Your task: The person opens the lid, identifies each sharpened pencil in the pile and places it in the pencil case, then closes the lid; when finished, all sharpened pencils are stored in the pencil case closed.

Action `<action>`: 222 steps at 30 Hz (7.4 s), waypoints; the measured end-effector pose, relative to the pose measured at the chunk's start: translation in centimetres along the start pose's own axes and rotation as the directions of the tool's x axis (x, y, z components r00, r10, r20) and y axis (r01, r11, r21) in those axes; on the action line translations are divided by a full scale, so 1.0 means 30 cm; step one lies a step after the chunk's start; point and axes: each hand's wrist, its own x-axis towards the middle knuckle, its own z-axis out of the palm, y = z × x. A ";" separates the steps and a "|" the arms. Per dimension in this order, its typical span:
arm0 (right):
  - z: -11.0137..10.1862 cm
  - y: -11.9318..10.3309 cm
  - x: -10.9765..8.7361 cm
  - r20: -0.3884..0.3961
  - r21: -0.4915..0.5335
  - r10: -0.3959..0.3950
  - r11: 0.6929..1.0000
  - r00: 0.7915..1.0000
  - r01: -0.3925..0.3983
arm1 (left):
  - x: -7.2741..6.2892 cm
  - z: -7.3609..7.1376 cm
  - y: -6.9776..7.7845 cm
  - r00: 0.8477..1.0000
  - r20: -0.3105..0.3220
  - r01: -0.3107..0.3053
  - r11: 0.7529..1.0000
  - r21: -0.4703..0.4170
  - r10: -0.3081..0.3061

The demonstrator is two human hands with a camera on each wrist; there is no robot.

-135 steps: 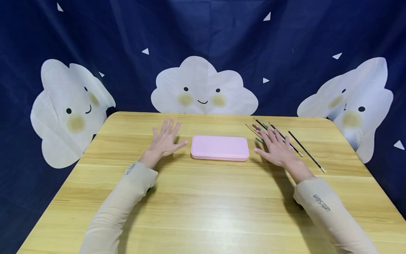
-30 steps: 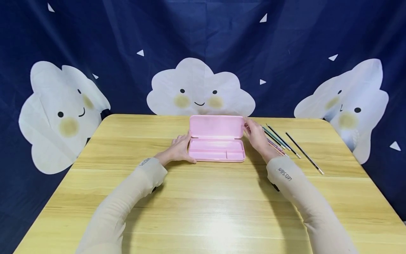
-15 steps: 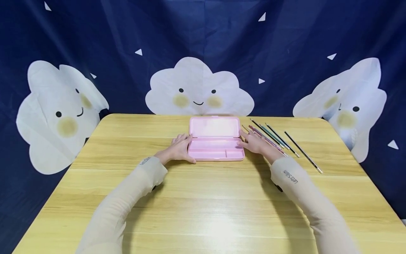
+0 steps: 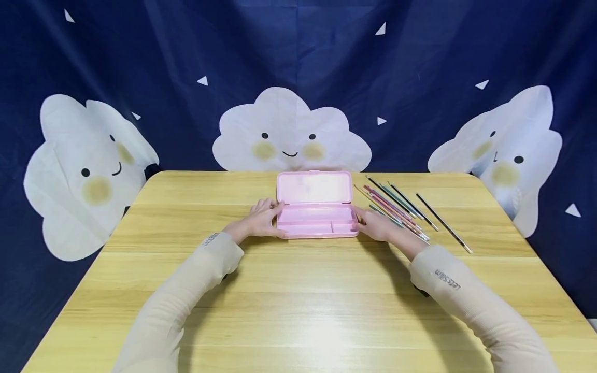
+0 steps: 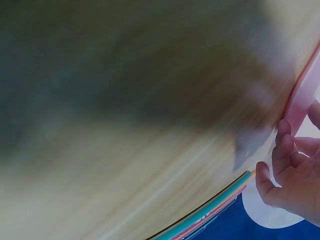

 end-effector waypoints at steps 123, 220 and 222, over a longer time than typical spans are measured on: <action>0.039 -0.018 0.153 -0.105 0.064 -0.321 0.942 0.941 0.328 | 0.034 -0.054 0.017 0.964 0.240 0.133 0.989 -0.066 -0.114; -0.075 0.267 -0.135 -0.293 -0.028 0.016 0.999 0.956 -0.026 | 0.024 -0.041 0.016 0.969 0.223 0.131 0.985 -0.108 -0.104; -0.077 0.261 -0.132 -0.318 -0.015 0.009 1.000 0.948 -0.015 | 0.024 -0.040 0.016 0.970 0.220 0.128 0.986 -0.108 -0.102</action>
